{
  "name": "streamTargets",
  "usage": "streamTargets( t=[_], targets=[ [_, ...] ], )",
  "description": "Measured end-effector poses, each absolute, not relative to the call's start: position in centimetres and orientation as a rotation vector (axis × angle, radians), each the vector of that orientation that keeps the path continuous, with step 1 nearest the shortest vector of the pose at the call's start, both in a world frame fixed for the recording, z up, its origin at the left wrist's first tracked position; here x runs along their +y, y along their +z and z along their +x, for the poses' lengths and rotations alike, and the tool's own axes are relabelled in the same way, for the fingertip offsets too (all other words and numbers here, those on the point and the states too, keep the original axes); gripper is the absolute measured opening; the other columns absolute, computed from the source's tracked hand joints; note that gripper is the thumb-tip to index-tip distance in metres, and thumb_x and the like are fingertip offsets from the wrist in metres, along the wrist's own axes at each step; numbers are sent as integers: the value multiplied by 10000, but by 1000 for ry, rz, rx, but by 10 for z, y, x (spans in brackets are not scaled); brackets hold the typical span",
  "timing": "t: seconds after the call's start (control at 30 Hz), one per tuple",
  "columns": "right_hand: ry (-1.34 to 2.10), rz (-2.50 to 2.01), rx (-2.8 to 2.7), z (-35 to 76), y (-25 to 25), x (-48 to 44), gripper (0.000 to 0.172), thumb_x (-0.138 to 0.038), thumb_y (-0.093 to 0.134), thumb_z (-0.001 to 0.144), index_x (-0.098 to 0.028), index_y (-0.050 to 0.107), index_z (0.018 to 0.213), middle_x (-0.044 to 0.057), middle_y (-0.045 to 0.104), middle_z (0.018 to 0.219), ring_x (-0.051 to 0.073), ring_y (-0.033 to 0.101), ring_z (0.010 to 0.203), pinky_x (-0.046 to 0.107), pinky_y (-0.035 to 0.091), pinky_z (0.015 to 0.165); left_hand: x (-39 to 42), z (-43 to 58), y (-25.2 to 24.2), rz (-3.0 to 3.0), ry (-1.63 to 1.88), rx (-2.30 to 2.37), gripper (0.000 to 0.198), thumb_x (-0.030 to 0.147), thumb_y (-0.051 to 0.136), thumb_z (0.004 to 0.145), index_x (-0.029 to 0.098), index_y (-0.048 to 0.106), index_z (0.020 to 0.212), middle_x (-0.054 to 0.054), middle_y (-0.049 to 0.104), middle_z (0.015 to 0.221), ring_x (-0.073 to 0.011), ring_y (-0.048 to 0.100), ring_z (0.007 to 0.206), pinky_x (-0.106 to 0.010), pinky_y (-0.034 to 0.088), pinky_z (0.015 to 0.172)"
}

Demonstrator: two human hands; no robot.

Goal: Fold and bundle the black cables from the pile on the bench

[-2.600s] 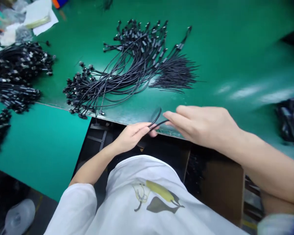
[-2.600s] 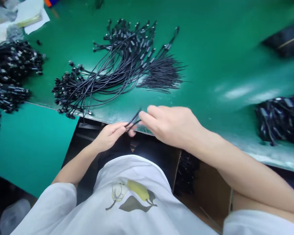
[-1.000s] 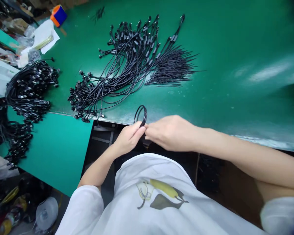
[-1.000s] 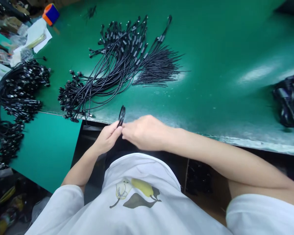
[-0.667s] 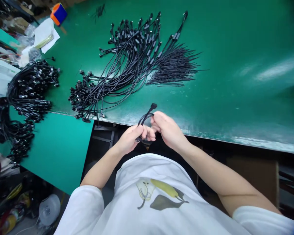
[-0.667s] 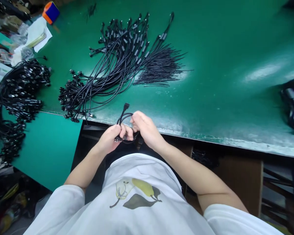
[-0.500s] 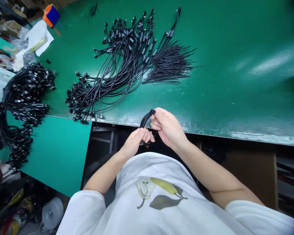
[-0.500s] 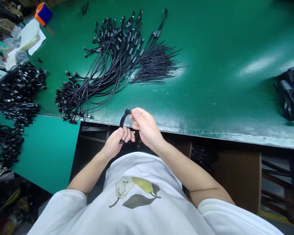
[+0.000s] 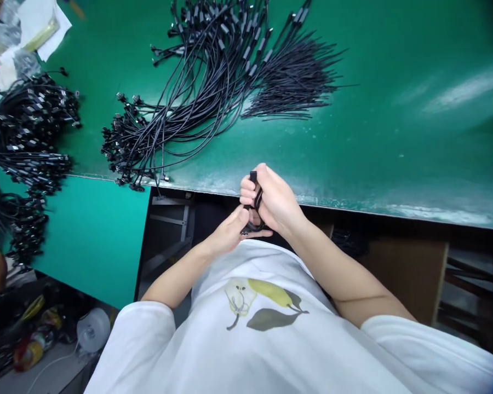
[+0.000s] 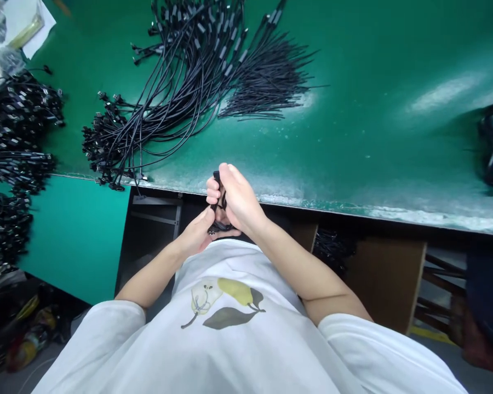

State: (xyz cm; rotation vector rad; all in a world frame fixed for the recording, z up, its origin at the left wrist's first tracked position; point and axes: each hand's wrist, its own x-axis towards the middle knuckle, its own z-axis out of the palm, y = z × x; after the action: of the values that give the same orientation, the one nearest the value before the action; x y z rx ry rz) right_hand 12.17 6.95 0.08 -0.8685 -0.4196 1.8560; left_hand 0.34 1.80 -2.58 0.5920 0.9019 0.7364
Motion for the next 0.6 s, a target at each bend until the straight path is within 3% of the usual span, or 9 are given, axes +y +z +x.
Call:
streamTargets(
  t=[0.1,0.17,0.23,0.4,0.5,0.6],
  targets=[
    [1861,-870,-379,118,2,75,577,-616,725,763,-222,308,831,-85,380,655,27,335,530,159,337,498,17,8,-24,604,748,924,598,695,645,760,215,484,1079,26,594,748,-123,561,664,-270,459,629],
    [1847,-882,-385,117,2,76,581,-629,718,760,-221,311,827,-83,371,651,26,318,527,156,312,484,19,8,-26,668,768,940,607,693,604,798,218,475,1151,36,585,716,-116,539,632,-258,432,601],
    [1824,-897,-420,116,2,74,582,-655,703,756,-222,321,829,-85,356,636,25,280,507,155,254,455,22,7,-31,749,747,959,584,675,604,811,204,515,1145,35,585,701,-119,544,643,-267,443,634],
    [1910,-870,-584,117,-2,72,572,-736,622,766,-222,466,961,-104,281,569,25,160,454,177,101,417,32,-8,-33,792,491,845,602,720,644,733,136,656,881,-64,694,822,-189,649,832,-350,484,864],
    [1964,-832,-573,121,0,75,585,-741,616,767,-212,503,988,-110,245,547,25,139,443,181,76,412,35,-17,-30,598,451,738,654,742,635,729,133,694,958,-106,725,932,-234,677,945,-385,493,928],
    [2020,-807,-536,123,5,80,587,-745,608,772,-204,518,980,-115,217,533,25,117,437,180,79,405,33,-17,-29,463,466,698,613,658,755,679,136,695,994,-108,721,936,-247,691,939,-373,529,866]
  ],
)
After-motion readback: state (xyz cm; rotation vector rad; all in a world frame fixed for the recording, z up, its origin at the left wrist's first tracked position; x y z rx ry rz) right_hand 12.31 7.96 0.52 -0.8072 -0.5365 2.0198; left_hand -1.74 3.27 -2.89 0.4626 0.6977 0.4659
